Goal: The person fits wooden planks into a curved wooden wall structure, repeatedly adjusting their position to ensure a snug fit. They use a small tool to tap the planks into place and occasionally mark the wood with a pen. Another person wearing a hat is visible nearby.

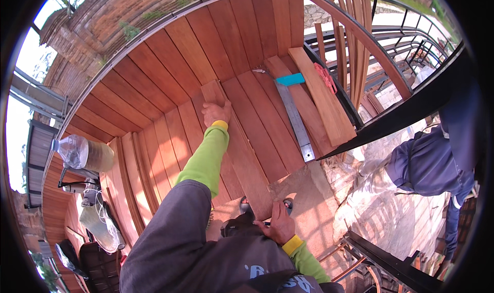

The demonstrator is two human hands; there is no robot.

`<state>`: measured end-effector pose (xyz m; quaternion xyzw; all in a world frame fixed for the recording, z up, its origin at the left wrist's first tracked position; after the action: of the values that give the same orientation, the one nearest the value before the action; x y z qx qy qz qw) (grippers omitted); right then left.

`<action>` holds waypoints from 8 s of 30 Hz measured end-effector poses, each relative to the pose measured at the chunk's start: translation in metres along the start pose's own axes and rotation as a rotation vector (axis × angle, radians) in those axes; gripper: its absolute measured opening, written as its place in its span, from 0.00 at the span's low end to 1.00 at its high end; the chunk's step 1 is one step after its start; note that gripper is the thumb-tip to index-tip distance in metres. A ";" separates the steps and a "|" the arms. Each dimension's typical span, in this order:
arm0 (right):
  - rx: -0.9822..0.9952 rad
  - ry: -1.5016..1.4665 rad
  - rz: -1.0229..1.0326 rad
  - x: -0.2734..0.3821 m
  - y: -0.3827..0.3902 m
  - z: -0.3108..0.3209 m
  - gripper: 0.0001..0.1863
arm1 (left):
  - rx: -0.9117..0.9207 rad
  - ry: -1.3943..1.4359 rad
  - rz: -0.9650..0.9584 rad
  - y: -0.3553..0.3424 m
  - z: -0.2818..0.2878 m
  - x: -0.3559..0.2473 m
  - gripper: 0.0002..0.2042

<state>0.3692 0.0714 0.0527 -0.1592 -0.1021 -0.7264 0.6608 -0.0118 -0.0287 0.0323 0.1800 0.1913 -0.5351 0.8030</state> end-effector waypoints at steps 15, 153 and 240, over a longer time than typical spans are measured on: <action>-0.012 0.081 -0.007 0.007 0.000 -0.001 0.43 | -0.009 0.008 -0.044 -0.001 0.000 -0.001 0.36; -0.241 -0.501 0.236 0.009 -0.432 -0.036 0.11 | -0.003 -0.078 0.065 -0.015 -0.013 0.001 0.31; -0.040 -0.761 0.060 -0.052 -0.066 0.021 0.11 | -0.067 -0.068 -0.029 -0.017 -0.012 0.005 0.35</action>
<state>0.3101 0.1336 0.0569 -0.4334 -0.3211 -0.5974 0.5935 -0.0275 -0.0335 0.0180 0.1319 0.1840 -0.5457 0.8068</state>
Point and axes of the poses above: each hand's wrist, its own y-axis away from the middle knuckle, its own z-axis out of the back of the hand, x = y × z, the point moved 5 cm from there along -y, towards the middle knuckle, and after that the axes turned 8 degrees about y, right-handed, at the moved point
